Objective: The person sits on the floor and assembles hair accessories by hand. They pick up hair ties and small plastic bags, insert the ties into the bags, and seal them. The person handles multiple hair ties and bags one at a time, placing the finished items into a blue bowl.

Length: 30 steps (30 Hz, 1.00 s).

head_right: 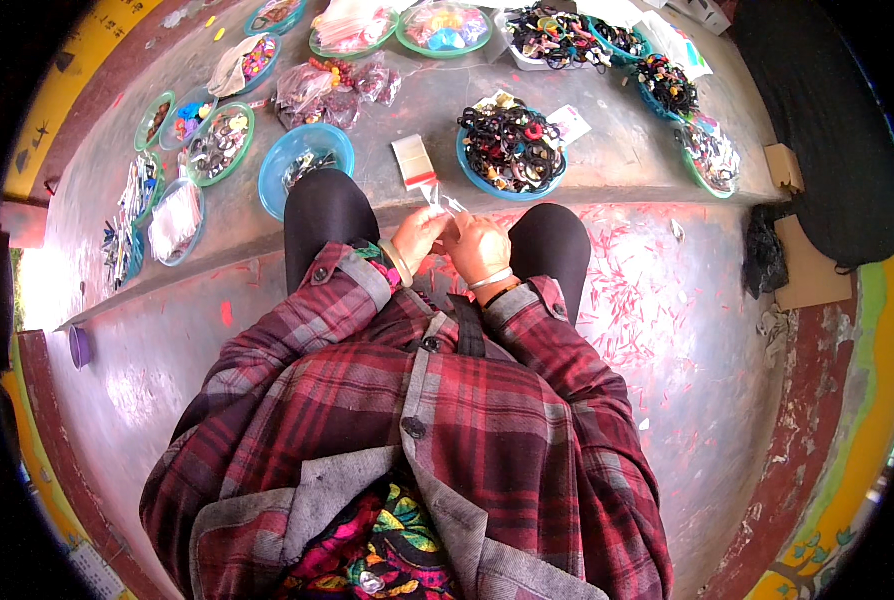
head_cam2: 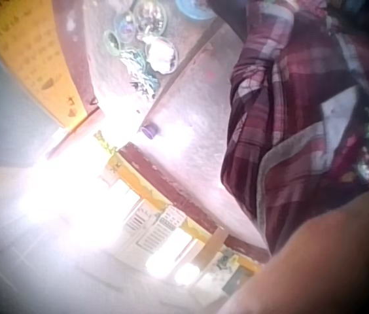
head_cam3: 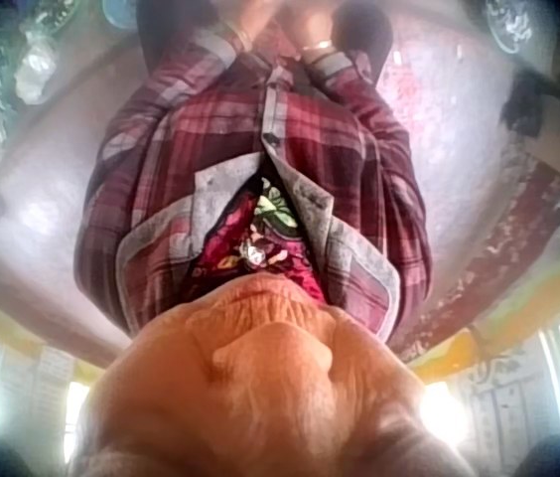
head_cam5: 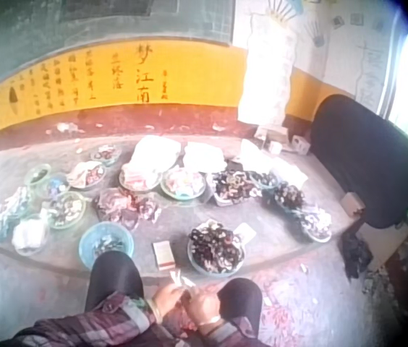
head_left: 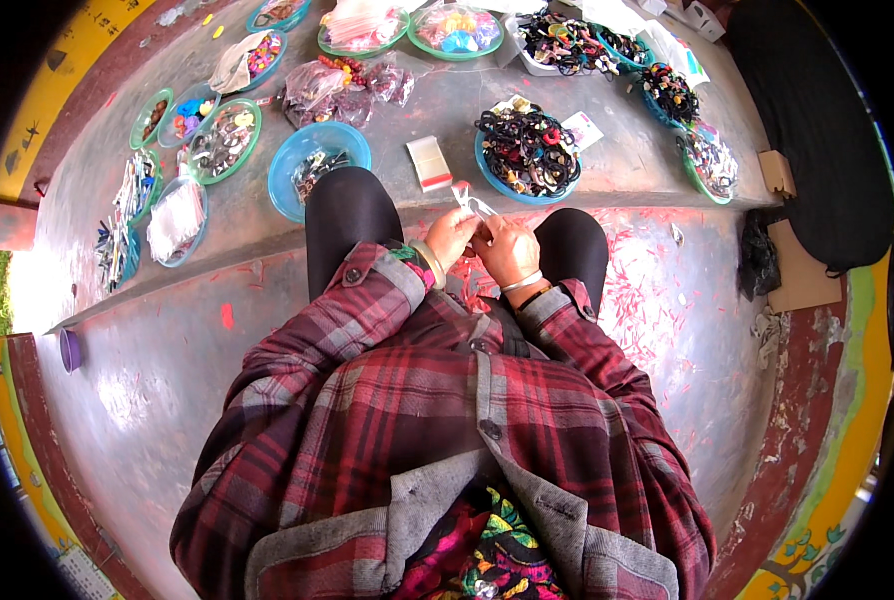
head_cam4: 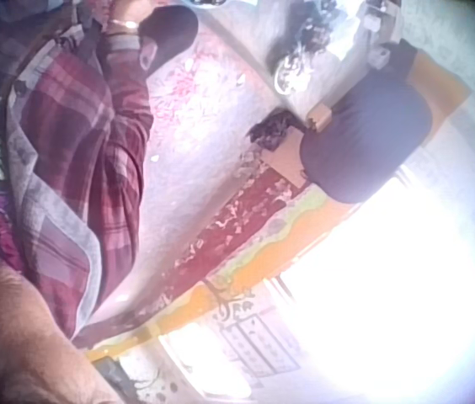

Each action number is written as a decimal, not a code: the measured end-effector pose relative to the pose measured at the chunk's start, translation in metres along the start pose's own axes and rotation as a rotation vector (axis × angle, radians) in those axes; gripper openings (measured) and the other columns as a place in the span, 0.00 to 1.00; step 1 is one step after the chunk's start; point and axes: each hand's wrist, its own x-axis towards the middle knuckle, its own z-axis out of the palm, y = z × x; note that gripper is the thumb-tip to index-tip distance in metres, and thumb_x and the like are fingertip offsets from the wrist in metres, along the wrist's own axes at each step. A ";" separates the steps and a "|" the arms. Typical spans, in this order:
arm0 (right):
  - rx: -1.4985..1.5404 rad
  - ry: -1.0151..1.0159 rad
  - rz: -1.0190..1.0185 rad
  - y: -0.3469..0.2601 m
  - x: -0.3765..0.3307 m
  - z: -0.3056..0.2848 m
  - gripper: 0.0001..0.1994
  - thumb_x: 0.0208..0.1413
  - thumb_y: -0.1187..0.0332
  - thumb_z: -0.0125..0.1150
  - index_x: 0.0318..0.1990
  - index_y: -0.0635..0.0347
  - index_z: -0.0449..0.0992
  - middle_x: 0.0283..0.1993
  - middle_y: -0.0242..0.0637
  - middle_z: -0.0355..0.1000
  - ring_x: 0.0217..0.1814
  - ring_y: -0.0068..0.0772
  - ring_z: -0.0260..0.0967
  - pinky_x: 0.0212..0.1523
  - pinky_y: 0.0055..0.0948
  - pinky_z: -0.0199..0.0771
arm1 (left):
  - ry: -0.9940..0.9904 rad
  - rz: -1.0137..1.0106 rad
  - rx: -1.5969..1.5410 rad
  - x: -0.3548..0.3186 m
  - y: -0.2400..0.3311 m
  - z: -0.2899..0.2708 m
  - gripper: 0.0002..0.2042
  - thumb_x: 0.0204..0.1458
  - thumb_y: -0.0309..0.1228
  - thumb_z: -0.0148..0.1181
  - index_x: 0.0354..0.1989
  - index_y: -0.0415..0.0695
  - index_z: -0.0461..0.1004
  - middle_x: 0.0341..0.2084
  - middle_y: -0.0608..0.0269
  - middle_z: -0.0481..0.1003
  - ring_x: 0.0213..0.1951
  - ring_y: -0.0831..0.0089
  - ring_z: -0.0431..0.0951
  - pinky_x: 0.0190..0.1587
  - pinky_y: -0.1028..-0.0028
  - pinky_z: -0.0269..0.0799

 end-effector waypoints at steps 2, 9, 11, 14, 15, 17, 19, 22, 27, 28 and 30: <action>0.187 -0.114 0.053 -0.010 0.003 -0.013 0.10 0.38 0.61 0.61 0.22 0.58 0.71 0.21 0.41 0.69 0.26 0.45 0.68 0.27 0.38 0.66 | -0.049 0.016 -0.126 0.010 -0.017 -0.012 0.10 0.55 0.33 0.45 0.40 0.41 0.67 0.29 0.66 0.72 0.30 0.79 0.73 0.28 0.79 0.69; 1.144 -0.083 0.582 0.043 0.009 -0.011 0.16 0.41 0.63 0.65 0.36 0.62 0.73 0.31 0.30 0.71 0.33 0.24 0.67 0.36 0.24 0.65 | -0.125 -0.020 -0.051 -0.002 0.025 -0.014 0.09 0.54 0.29 0.45 0.40 0.39 0.68 0.30 0.66 0.71 0.24 0.83 0.71 0.22 0.84 0.66; 1.547 -0.464 0.808 0.047 0.010 -0.021 0.11 0.45 0.63 0.61 0.35 0.56 0.75 0.28 0.29 0.72 0.32 0.19 0.67 0.31 0.18 0.63 | -0.208 -0.026 -0.047 -0.002 0.023 -0.019 0.10 0.54 0.29 0.45 0.41 0.39 0.68 0.31 0.66 0.71 0.24 0.83 0.70 0.22 0.84 0.66; 1.444 -0.415 0.669 0.054 0.004 -0.013 0.10 0.45 0.61 0.61 0.32 0.56 0.75 0.27 0.28 0.72 0.29 0.20 0.67 0.30 0.18 0.63 | -0.273 -0.038 -0.035 -0.004 0.029 -0.016 0.10 0.53 0.28 0.44 0.40 0.38 0.68 0.30 0.62 0.72 0.25 0.81 0.70 0.21 0.83 0.66; 1.447 -0.404 0.662 0.054 0.004 -0.013 0.10 0.45 0.62 0.61 0.32 0.56 0.74 0.27 0.28 0.72 0.29 0.20 0.67 0.30 0.18 0.63 | -0.282 -0.039 -0.029 -0.005 0.031 -0.015 0.10 0.52 0.27 0.43 0.39 0.38 0.68 0.29 0.61 0.72 0.26 0.80 0.71 0.20 0.83 0.65; 1.452 -0.380 0.649 0.053 0.004 -0.012 0.09 0.46 0.62 0.61 0.32 0.55 0.74 0.26 0.27 0.71 0.28 0.19 0.67 0.30 0.18 0.63 | -0.252 -0.086 -0.035 -0.007 0.030 -0.013 0.11 0.53 0.28 0.44 0.42 0.38 0.67 0.32 0.62 0.72 0.27 0.80 0.71 0.24 0.82 0.68; 1.494 -0.364 0.735 0.042 0.006 -0.019 0.08 0.46 0.63 0.60 0.32 0.54 0.74 0.27 0.27 0.71 0.29 0.20 0.67 0.30 0.18 0.63 | -0.245 -0.095 -0.054 -0.007 0.027 -0.014 0.13 0.53 0.29 0.44 0.44 0.37 0.66 0.33 0.62 0.71 0.30 0.79 0.71 0.26 0.82 0.69; 1.553 -0.361 0.820 0.041 0.006 -0.017 0.09 0.47 0.63 0.59 0.34 0.54 0.73 0.29 0.27 0.70 0.32 0.22 0.67 0.33 0.22 0.64 | -0.293 -0.076 -0.042 -0.007 0.023 -0.013 0.13 0.52 0.28 0.44 0.45 0.37 0.66 0.34 0.61 0.71 0.34 0.76 0.72 0.28 0.80 0.70; 1.672 -0.212 0.772 0.044 0.007 -0.012 0.07 0.47 0.64 0.60 0.32 0.53 0.72 0.28 0.27 0.70 0.32 0.22 0.66 0.36 0.25 0.65 | -0.346 -0.142 0.117 -0.012 0.030 -0.013 0.13 0.52 0.28 0.44 0.45 0.36 0.66 0.35 0.60 0.72 0.39 0.74 0.72 0.29 0.78 0.71; 1.656 -0.184 0.763 0.046 0.006 -0.011 0.05 0.47 0.66 0.60 0.30 0.53 0.72 0.28 0.27 0.70 0.31 0.21 0.66 0.33 0.23 0.64 | -0.322 -0.151 0.093 -0.012 0.029 -0.013 0.13 0.52 0.28 0.45 0.44 0.37 0.66 0.35 0.60 0.72 0.38 0.74 0.72 0.29 0.78 0.71; 1.625 -0.128 0.745 0.049 0.007 -0.009 0.03 0.47 0.69 0.60 0.26 0.53 0.71 0.26 0.26 0.70 0.27 0.19 0.65 0.28 0.19 0.63 | -0.273 -0.170 0.045 -0.011 0.027 -0.012 0.12 0.52 0.29 0.47 0.43 0.37 0.67 0.35 0.61 0.72 0.37 0.74 0.72 0.29 0.79 0.71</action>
